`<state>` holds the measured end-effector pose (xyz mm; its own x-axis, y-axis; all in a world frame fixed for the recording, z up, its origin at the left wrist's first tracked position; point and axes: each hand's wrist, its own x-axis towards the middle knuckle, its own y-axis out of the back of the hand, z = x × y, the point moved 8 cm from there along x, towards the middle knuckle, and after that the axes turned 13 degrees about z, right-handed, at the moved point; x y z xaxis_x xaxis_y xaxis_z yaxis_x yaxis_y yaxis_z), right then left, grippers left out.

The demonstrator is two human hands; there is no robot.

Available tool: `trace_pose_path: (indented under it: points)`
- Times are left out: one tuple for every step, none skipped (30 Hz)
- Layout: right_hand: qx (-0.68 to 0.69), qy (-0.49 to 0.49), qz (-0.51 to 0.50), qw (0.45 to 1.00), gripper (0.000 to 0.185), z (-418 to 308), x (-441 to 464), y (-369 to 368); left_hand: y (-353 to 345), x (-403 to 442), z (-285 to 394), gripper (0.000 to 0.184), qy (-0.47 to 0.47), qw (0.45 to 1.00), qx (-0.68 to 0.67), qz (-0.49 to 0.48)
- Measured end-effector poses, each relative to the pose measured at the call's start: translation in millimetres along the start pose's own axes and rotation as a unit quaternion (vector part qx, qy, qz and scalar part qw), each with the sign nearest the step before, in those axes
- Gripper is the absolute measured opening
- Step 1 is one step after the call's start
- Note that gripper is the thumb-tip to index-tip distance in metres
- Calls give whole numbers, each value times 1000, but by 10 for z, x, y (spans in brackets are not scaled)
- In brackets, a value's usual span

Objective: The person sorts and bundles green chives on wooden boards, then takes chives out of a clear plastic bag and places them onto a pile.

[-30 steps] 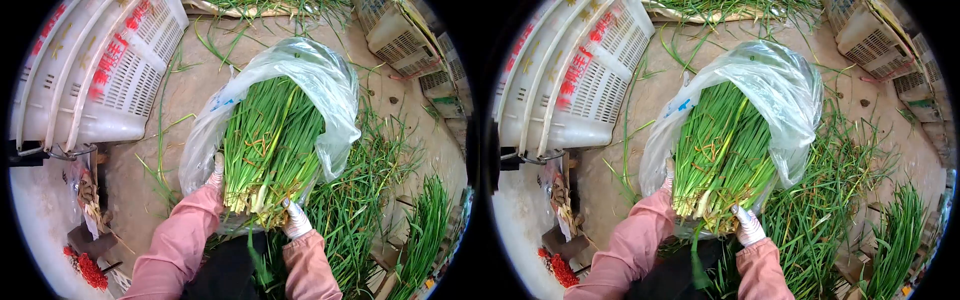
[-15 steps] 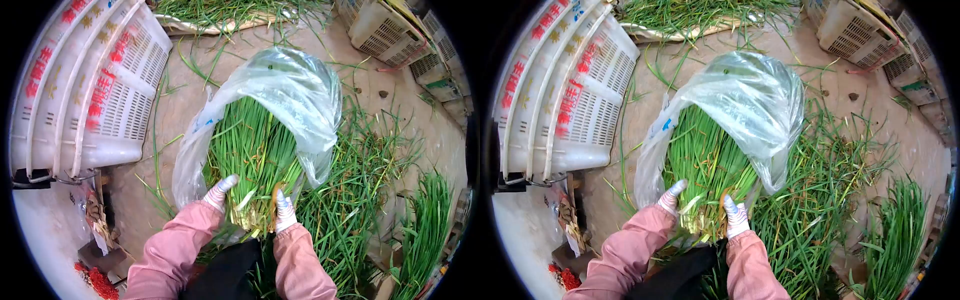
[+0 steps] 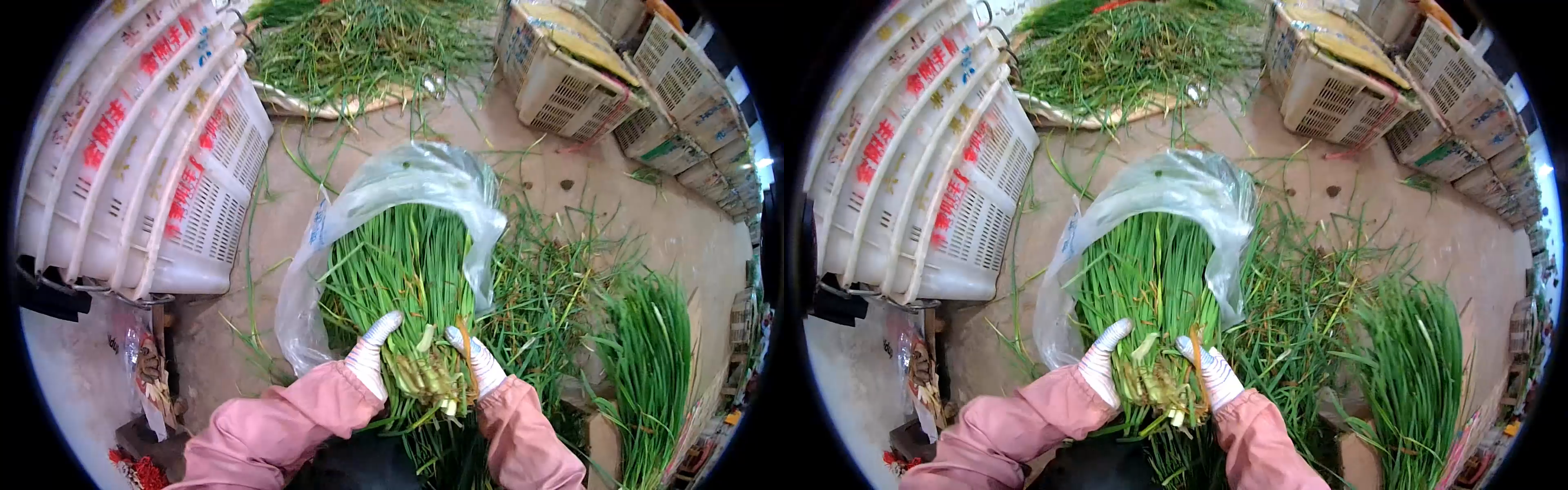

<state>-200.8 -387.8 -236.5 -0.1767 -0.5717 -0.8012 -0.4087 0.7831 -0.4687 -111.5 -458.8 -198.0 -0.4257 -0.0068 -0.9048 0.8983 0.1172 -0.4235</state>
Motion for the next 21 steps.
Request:
trace_pose_path:
  points:
    - [32,-57,-24,998,55,13,-146,-57,-115,-155,-43,60,-1,1000,12,-9]
    - [89,-102,-47,990,55,-55,-527,-285,-199,-322,-117,60,2,1000,23,-16]
    - [72,-104,-39,991,56,-107,-769,-325,-239,-542,-264,60,56,998,21,3]
    - [70,-130,-36,988,57,-73,-966,-311,-260,-759,-419,59,109,993,21,24]
    - [53,-122,-36,990,57,-72,-1199,-318,-253,-880,-528,60,85,995,55,7]
    - [39,-116,-34,992,58,-33,-1435,-302,-173,-991,-641,60,54,995,69,38]
    - [96,-166,-49,980,58,180,-1531,-158,-168,-1202,-868,59,102,993,58,-9]
    - [75,-156,-14,985,58,243,-1781,-87,-181,-1457,-1076,59,147,987,46,-55]
    - [37,-135,-9,990,58,341,-1999,27,96,-1450,-1207,58,62,996,59,39]
    - [0,-115,-2,993,59,448,-2213,119,210,-1548,-1430,59,63,997,38,9]
    - [-11,-125,2,992,60,553,-2432,172,301,-1728,-1639,59,72,997,37,-7]
    - [-22,-135,6,991,62,658,-2652,226,434,-1802,-1832,58,50,998,28,-23]
    - [-88,-91,11,992,61,685,-2840,278,572,-1797,-2027,57,14,999,14,-39]
    - [-153,-47,18,987,60,710,-3031,331,703,-1808,-2196,57,-11,999,1,-50]
    - [-234,-7,35,971,63,746,-3055,496,755,-1837,-2316,57,-27,998,-5,-56]
    - [-232,-3,39,972,63,827,-3164,601,782,-1888,-2434,57,-27,997,-6,-66]
    - [-256,60,19,964,63,745,-3355,470,786,-1961,-2541,58,-26,997,-6,-75]
    - [-279,125,2,952,62,641,-3528,391,803,-2000,-2636,58,-18,997,3,-80]
    - [-286,137,-29,948,63,611,-3594,425,780,-2034,-2673,60,-45,993,20,-108]
    - [-328,188,-21,926,62,530,-3735,414,645,-2173,-2783,65,-42,985,58,-158]
    - [-337,206,-38,918,61,515,-3846,503,507,-2315,-2893,70,-44,973,95,-208]
